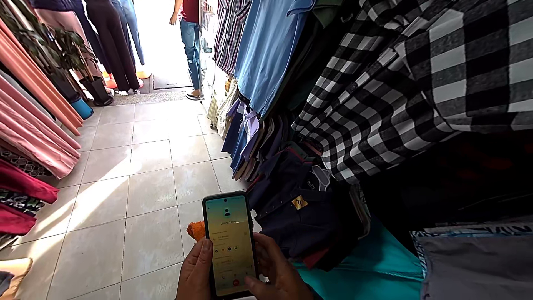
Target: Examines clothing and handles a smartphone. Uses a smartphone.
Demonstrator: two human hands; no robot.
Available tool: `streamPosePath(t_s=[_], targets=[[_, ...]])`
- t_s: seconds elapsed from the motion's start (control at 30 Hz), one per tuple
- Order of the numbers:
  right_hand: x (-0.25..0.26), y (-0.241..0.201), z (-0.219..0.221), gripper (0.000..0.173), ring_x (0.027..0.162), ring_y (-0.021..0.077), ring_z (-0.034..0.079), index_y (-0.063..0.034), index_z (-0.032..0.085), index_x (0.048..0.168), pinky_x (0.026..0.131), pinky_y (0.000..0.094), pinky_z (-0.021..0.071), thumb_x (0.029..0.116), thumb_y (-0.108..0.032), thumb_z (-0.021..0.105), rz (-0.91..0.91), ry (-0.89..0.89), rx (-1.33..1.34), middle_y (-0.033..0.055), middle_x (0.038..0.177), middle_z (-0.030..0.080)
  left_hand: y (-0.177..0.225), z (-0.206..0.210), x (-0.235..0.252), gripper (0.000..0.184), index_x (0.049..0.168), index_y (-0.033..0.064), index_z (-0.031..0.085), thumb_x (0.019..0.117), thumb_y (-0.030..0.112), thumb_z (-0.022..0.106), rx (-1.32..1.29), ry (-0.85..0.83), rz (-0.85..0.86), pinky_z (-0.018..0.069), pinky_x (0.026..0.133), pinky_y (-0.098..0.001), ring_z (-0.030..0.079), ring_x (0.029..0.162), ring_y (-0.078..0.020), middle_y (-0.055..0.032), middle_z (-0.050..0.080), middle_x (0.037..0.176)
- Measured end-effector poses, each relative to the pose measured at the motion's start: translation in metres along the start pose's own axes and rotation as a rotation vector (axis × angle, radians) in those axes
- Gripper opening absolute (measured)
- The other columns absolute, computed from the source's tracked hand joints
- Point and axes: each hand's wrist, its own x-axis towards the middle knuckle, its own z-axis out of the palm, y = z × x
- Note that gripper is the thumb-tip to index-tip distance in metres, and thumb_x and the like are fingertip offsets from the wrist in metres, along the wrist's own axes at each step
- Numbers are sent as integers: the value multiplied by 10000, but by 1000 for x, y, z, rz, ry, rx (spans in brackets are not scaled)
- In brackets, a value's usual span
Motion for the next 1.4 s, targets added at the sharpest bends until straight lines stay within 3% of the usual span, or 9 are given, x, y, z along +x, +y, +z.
streamPosePath(t_s=[0.13,0.3,0.43,0.57,0.7,0.97,1.4], targets=[[-1,1,8,766,1095,132,710,101,283,1438,929,326,610,816,9,720,59,-19,35,104,1269,675,-1,2,-2,407,1101,40,630,1111,124,232,5,3,11,640,816,-326,767,877,-140,-68,782,950],[1,9,11,836,1132,102,684,104,270,1463,954,303,595,783,-8,744,36,-6,-40,110,1286,656,-2,3,-2,399,1114,34,615,1110,121,226,-1,0,20,640,821,-329,767,882,-143,-69,782,956],[0,2,13,828,1119,109,692,101,276,1475,944,313,604,791,-1,732,49,8,-61,113,1277,662,-2,3,-3,412,1103,33,619,1110,121,217,-5,18,18,639,826,-331,766,881,-143,-67,781,951],[1,4,8,834,1179,125,662,134,196,1488,980,332,587,841,-60,683,2,-103,70,128,1345,612,-1,0,-1,407,1095,30,621,1110,127,226,-7,20,30,640,819,-331,766,874,-143,-72,779,947],[2,9,6,838,1203,140,654,126,159,1497,984,348,587,829,-22,643,-7,-151,120,129,1388,584,-1,-2,-1,409,1089,31,623,1108,124,226,-14,19,29,640,817,-330,767,873,-144,-74,781,947],[2,8,7,846,1197,142,657,126,163,1501,979,349,591,795,26,618,29,-137,106,129,1384,584,-3,-4,0,416,1083,26,629,1102,121,225,-20,18,30,638,823,-336,768,872,-149,-78,781,946],[1,5,15,855,1150,107,676,117,235,1484,967,302,591,775,46,706,95,-4,-19,123,1307,638,-3,-2,-2,389,1105,34,619,1103,112,238,-8,18,11,636,830,-330,765,886,-137,-62,780,957]])
